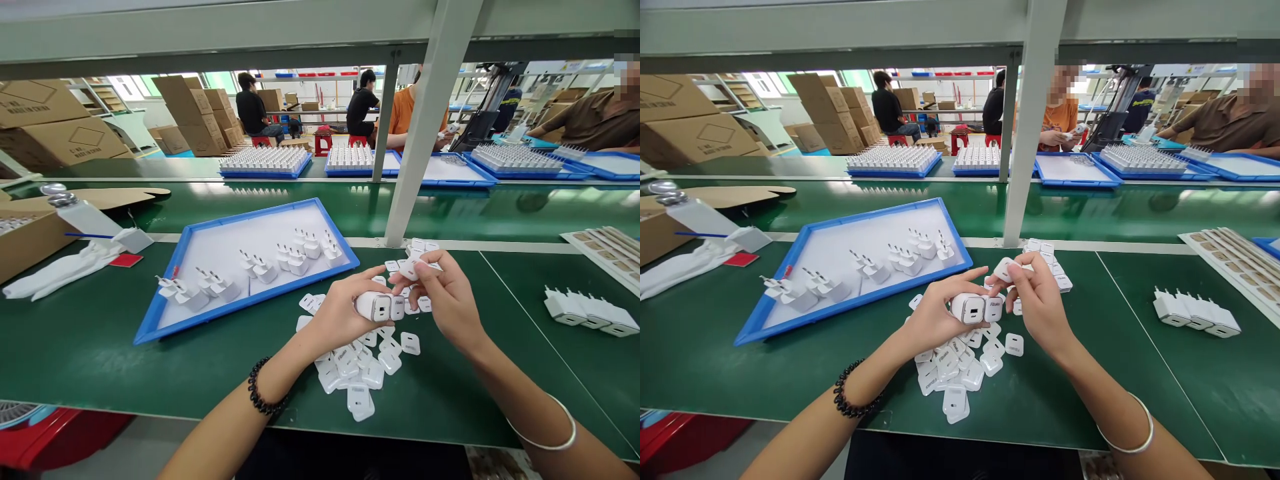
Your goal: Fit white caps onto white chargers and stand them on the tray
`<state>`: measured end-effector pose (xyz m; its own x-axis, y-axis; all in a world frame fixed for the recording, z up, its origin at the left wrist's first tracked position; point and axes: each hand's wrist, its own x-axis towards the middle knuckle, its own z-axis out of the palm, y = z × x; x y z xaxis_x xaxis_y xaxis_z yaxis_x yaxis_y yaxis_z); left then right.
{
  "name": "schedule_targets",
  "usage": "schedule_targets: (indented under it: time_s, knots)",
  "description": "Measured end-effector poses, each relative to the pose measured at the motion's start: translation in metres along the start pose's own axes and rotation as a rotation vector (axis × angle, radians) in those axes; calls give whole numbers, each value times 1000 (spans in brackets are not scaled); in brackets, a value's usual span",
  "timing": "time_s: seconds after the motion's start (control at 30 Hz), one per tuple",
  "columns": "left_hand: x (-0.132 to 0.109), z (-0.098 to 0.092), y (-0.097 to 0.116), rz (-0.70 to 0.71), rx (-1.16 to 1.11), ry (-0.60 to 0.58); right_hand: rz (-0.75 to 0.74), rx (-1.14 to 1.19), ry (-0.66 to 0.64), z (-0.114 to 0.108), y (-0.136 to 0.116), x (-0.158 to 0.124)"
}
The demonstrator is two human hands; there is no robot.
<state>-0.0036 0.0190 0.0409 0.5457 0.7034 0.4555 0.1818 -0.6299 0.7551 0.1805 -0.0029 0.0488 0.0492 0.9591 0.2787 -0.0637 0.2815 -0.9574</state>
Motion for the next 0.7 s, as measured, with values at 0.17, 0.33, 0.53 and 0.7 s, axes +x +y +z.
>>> schedule_targets:
  time_s: [0.17, 0.33, 0.53, 0.7]
  knots:
    - [-1, -1, -11, -19, 151, 84, 98, 26, 14, -5, -4, 4]
    - [0, -3, -18, -53, 160, 173, 274, 56, -208, -2, -6, 3]
    - [2, -2, -20, -29, 99, 251, 425, 137, -330, 8, -1, -2]
    - [1, 1, -18, -25, 66, 256, 441, 234, -353, 11, 3, -4]
